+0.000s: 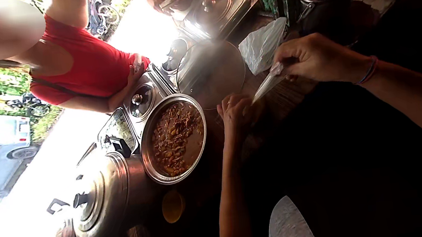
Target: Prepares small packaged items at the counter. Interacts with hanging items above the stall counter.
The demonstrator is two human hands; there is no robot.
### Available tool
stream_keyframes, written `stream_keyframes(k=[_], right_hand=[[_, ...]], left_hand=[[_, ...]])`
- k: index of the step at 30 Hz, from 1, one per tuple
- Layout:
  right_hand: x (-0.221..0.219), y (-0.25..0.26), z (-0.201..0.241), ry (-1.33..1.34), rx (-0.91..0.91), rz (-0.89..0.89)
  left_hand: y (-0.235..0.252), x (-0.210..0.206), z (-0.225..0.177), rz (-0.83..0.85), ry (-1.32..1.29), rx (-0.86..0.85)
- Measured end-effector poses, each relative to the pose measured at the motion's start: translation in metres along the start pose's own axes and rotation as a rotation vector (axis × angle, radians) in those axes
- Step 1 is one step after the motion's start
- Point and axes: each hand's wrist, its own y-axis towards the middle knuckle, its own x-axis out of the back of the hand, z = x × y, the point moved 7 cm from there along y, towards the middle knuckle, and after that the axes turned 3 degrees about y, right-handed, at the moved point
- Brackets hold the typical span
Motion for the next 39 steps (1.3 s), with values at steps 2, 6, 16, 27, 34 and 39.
stream_keyframes(k=[2, 6, 16, 27, 34, 39], right_hand=[[0.019, -0.006, 0.002, 0.015, 0.007, -0.025], [0.076, -0.019, -0.001, 0.094, 0.079, -0.089], [-0.099, -0.073, -0.025, 1.788, -0.502, -0.217], [-0.064, -0.003, -0.075, 0.746, -0.692, -0.127], [-0.063, 0.038, -0.022, -0.175, -0.1, 0.011], [-0.093, 0.018, -0.009, -0.533, -0.023, 0.188]], left_hand=[[0.006, 0.014, -0.013, 0.044, -0.066, -0.031], [0.026, 0.054, -0.075, 0.074, -0.289, -0.15], [0.064, 0.01, -0.121, 0.027, -0.875, 0.203], [0.0, 0.0, -0.01, 0.294, -0.612, 0.194], [-0.009, 0.003, -0.003, 0.198, -0.274, 0.174], [-0.007, -0.012, -0.022, 0.181, 0.157, 0.096]])
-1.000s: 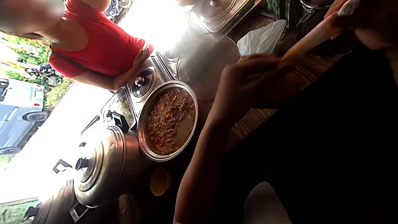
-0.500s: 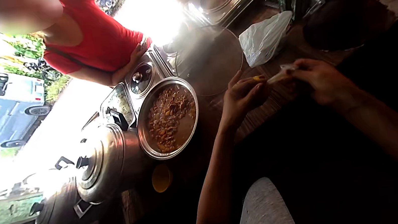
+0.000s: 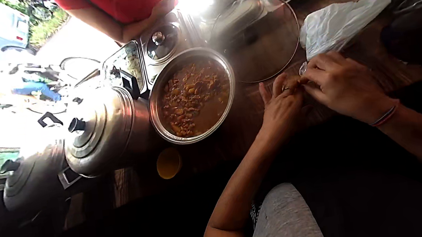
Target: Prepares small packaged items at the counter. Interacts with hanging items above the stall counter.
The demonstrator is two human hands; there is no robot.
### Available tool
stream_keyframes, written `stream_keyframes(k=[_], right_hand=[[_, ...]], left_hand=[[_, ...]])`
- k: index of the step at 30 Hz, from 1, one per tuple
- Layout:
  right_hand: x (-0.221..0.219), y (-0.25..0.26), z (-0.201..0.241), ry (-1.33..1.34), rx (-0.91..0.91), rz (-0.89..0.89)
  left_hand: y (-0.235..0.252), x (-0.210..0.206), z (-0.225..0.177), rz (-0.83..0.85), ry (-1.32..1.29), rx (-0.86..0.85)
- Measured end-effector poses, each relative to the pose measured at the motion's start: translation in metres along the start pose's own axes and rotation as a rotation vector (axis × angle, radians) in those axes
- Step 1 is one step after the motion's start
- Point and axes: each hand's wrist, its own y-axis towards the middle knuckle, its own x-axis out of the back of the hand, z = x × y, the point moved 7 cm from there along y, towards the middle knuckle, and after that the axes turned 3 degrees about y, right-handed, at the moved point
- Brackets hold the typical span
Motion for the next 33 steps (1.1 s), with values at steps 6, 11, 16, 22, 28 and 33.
stream_keyframes(k=[6, 11, 16, 22, 28, 33], right_hand=[[-0.023, -0.006, -0.015, -0.023, -0.132, 0.046], [-0.026, -0.013, -0.017, 0.17, -0.102, 0.044], [-0.028, -0.011, -0.011, 0.1, -0.146, 0.001], [-0.026, -0.02, -0.015, 0.317, -0.186, -0.091], [-0.035, -0.039, -0.008, 0.539, -0.146, -0.185], [-0.013, -0.057, -0.024, 0.592, -0.215, -0.366]], left_hand=[[-0.019, -0.009, -0.015, -0.139, 0.231, -0.132], [-0.025, 0.001, -0.003, -0.167, 0.246, -0.158], [-0.026, 0.001, 0.002, -0.135, 0.282, -0.275], [-0.028, 0.016, 0.028, -0.029, -0.361, -0.311], [-0.019, 0.035, 0.041, 0.144, -0.915, -0.308], [0.0, 0.032, 0.025, 0.066, -0.855, -0.347]])
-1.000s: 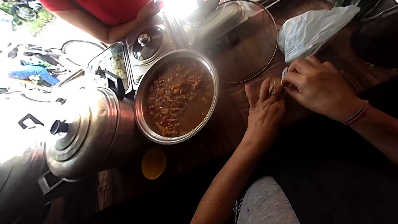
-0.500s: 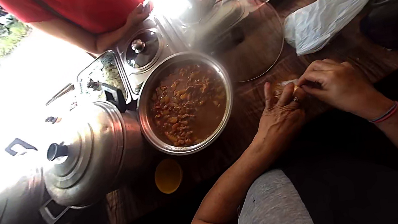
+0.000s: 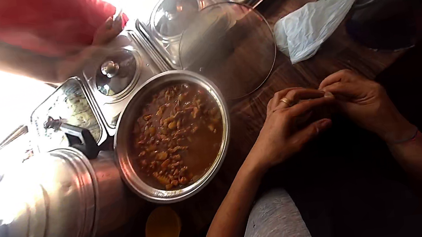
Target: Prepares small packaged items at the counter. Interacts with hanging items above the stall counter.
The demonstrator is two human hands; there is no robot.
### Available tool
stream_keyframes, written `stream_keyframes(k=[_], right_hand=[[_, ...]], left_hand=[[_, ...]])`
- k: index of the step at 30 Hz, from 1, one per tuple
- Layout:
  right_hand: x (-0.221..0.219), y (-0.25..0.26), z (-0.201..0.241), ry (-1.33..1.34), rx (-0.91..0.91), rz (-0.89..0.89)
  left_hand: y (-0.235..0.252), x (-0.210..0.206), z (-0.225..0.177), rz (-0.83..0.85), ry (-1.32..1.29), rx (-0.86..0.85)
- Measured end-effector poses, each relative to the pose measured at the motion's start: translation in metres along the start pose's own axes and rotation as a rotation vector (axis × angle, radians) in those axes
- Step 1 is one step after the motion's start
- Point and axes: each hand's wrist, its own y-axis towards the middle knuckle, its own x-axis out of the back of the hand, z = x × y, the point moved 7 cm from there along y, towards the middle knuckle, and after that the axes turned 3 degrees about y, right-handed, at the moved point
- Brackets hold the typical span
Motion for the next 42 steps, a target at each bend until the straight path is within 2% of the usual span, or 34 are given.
stream_keyframes(k=[1, 3, 5, 7, 8, 10, 12, 14, 17, 20, 22, 23, 25, 27, 31, 33, 35, 37, 38, 40, 42], right_hand=[[0.014, 0.001, 0.002, -0.018, 0.01, -0.01], [0.044, 0.006, 0.006, -0.048, 0.013, -0.007], [0.067, 0.014, 0.01, -0.097, 0.017, 0.048], [0.08, 0.023, 0.013, -0.161, 0.048, 0.144], [0.086, 0.028, 0.013, -0.19, 0.074, 0.194], [0.1, 0.041, 0.014, -0.191, 0.134, 0.277], [0.113, 0.061, 0.018, -0.095, 0.194, 0.319], [0.116, 0.085, 0.02, 0.042, 0.227, 0.335], [0.104, 0.119, 0.005, 0.287, 0.105, 0.25], [0.081, 0.141, -0.019, 0.414, -0.03, 0.197], [0.073, 0.145, -0.027, 0.207, 0.04, 0.214], [0.072, 0.144, -0.028, 0.056, 0.11, 0.218], [0.072, 0.143, -0.024, -0.201, 0.268, 0.237], [0.075, 0.145, -0.018, -0.377, 0.362, 0.31], [0.089, 0.157, -0.011, -0.531, 0.304, 0.466], [0.103, 0.162, -0.005, -0.468, 0.215, 0.378], [0.1, 0.158, -0.002, -0.432, 0.104, 0.346], [0.088, 0.144, -0.007, -0.358, 0.077, 0.288], [0.086, 0.141, -0.011, -0.313, 0.096, 0.219], [0.099, 0.144, -0.009, -0.223, 0.137, 0.064], [0.11, 0.142, -0.006, -0.196, 0.207, -0.053]], left_hand=[[0.008, 0.003, 0.001, -0.089, 0.037, 0.005], [0.029, 0.001, 0.007, -0.248, 0.297, -0.004], [0.054, -0.022, 0.028, -0.273, 0.602, 0.043], [0.082, -0.046, 0.057, -0.265, 0.733, 0.107], [0.095, -0.051, 0.071, -0.328, 0.757, 0.099], [0.113, -0.047, 0.087, -0.528, 0.71, 0.028], [0.12, -0.037, 0.086, -0.622, 0.612, -0.013], [0.118, -0.03, 0.077, -0.555, 0.483, 0.064], [0.094, -0.026, 0.066, -0.413, 0.222, 0.26], [0.061, -0.032, 0.062, -0.435, -0.083, 0.367], [0.051, -0.035, 0.055, -0.517, -0.271, 0.402], [0.05, -0.029, 0.05, -0.568, -0.279, 0.428], [0.061, -0.011, 0.036, -0.591, -0.124, 0.462], [0.091, 0.005, 0.016, -0.55, 0.086, 0.427], [0.162, 0.04, -0.031, -0.459, 0.346, 0.325], [0.181, 0.049, -0.04, -0.42, 0.381, 0.279], [0.191, 0.037, -0.049, -0.363, 0.425, 0.197], [0.19, 0.017, -0.056, -0.35, 0.402, 0.094], [0.182, 0.018, -0.053, -0.396, 0.391, 0.089], [0.162, 0.051, -0.027, -0.595, 0.559, 0.244], [0.14, 0.096, 0.021, -0.717, 0.801, 0.574]])
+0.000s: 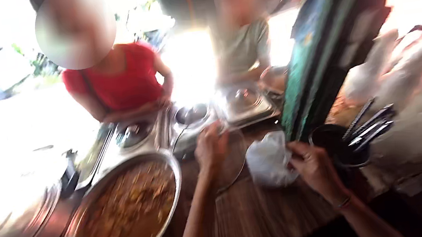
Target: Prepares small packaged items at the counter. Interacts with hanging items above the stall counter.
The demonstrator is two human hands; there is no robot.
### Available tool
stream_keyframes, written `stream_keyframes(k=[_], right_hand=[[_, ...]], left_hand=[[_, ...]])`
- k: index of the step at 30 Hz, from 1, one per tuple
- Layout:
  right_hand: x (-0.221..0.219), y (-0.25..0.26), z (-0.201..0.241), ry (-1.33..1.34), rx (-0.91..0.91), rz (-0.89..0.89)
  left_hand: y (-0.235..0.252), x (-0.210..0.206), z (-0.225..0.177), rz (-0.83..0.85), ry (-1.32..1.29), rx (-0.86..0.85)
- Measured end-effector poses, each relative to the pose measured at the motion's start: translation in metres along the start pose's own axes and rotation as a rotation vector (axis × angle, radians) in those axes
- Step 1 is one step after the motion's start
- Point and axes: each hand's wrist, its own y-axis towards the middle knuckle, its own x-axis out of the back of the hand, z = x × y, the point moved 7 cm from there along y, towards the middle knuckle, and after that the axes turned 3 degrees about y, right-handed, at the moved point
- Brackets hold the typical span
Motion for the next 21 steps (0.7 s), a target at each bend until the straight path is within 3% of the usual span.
stream_keyframes(k=[2, 4, 6, 8, 10, 13, 17, 21], right_hand=[[-0.003, -0.016, 0.006, 0.008, 0.078, 0.008], [-0.02, -0.043, 0.014, 0.012, 0.096, 0.136], [-0.047, -0.078, 0.015, -0.002, -0.006, 0.344], [-0.069, -0.113, 0.005, -0.082, -0.051, 0.426], [-0.08, -0.139, -0.003, -0.225, 0.033, 0.321], [-0.084, -0.159, -0.011, -0.343, 0.175, 0.026], [-0.073, -0.174, -0.014, -0.305, 0.208, -0.198], [-0.048, -0.179, -0.002, -0.251, 0.122, -0.289]], left_hand=[[0.015, -0.019, 0.055, 0.117, 0.167, 0.239], [0.019, -0.032, 0.081, 0.184, 0.276, 0.348], [0.021, -0.037, 0.077, 0.194, 0.338, 0.313], [0.024, -0.044, 0.07, 0.192, 0.371, 0.22], [0.029, -0.049, 0.068, 0.161, 0.337, 0.141], [0.044, -0.027, 0.048, 0.067, 0.213, -0.024], [0.053, 0.044, -0.002, -0.007, 0.122, -0.153], [0.039, 0.127, -0.005, -0.121, 0.153, -0.13]])
